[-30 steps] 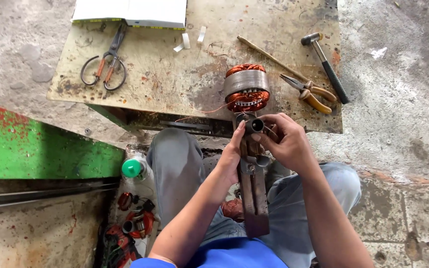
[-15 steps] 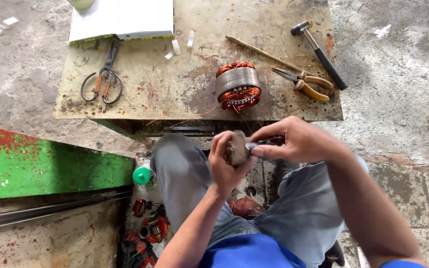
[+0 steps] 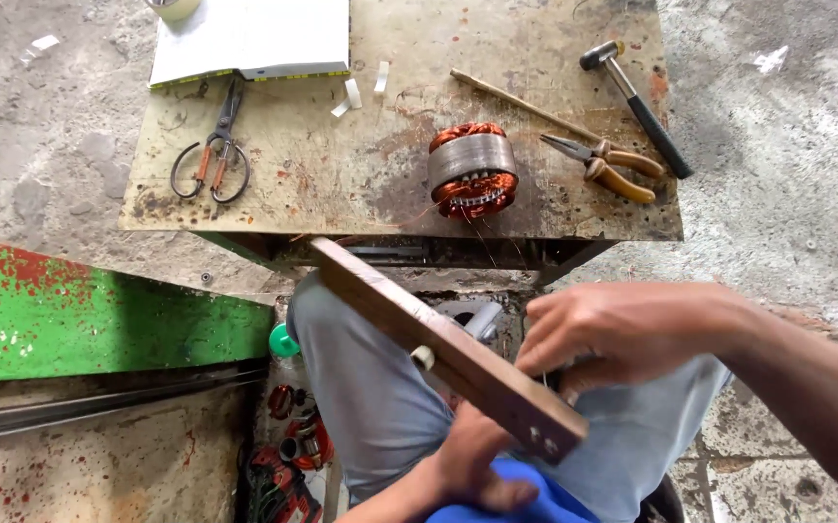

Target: Seating copper wire windings into an electric motor stator using a wooden guide and pliers.

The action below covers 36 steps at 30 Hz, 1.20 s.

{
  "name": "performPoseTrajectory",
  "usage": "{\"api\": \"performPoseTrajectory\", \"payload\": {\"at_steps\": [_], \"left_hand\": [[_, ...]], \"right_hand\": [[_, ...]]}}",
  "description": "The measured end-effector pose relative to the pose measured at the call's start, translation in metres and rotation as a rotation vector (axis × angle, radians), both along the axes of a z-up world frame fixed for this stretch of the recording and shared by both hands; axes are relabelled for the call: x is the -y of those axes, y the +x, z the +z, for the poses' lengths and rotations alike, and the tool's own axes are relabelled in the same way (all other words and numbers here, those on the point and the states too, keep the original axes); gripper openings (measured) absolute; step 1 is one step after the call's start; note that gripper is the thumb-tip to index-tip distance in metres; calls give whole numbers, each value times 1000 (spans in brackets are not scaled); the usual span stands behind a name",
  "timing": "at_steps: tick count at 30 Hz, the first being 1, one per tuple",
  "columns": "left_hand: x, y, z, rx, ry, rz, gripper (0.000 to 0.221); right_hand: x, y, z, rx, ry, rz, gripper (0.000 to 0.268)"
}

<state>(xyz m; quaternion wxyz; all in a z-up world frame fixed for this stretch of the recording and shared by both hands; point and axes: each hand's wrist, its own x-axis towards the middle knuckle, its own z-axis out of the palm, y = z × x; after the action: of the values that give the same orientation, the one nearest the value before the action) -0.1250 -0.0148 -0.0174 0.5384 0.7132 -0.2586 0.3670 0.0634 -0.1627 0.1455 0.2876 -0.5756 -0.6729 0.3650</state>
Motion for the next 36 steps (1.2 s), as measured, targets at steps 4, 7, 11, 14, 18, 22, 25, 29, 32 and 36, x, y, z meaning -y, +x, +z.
{"api": "performPoseTrajectory", "payload": {"at_steps": [4,7,11,14,18,22,25,29,32,36], "left_hand": [[11,1,-3,-561,-534,-431,69],[8,16,12,-809,-679,-568,80],[4,31,-1,-1034,-891,-450,54],[-6,48,1,-901,-795,-473,36],[-15,62,48,-932,-707,-456,65],[-11,64,82,-789,-474,-357,67],[-3,65,91,-710,-451,-284,74],[-1,71,80,-612,-232,-79,70],[-5,74,78,-643,-99,2,70],[-10,79,82,-628,-91,-7,72]], "right_hand": [[11,-24,-10,274,215,-153,34],[32,-32,-26,495,313,-309,37],[45,-38,-38,724,368,-507,40],[49,-40,-50,789,468,-633,32],[57,-42,-70,830,538,-719,18],[54,-43,-71,867,531,-792,15],[47,-45,-72,890,526,-856,12],[37,-49,-73,918,514,-952,9],[29,-50,-72,934,507,-1009,7],[21,-49,-71,930,528,-1012,12]]}}
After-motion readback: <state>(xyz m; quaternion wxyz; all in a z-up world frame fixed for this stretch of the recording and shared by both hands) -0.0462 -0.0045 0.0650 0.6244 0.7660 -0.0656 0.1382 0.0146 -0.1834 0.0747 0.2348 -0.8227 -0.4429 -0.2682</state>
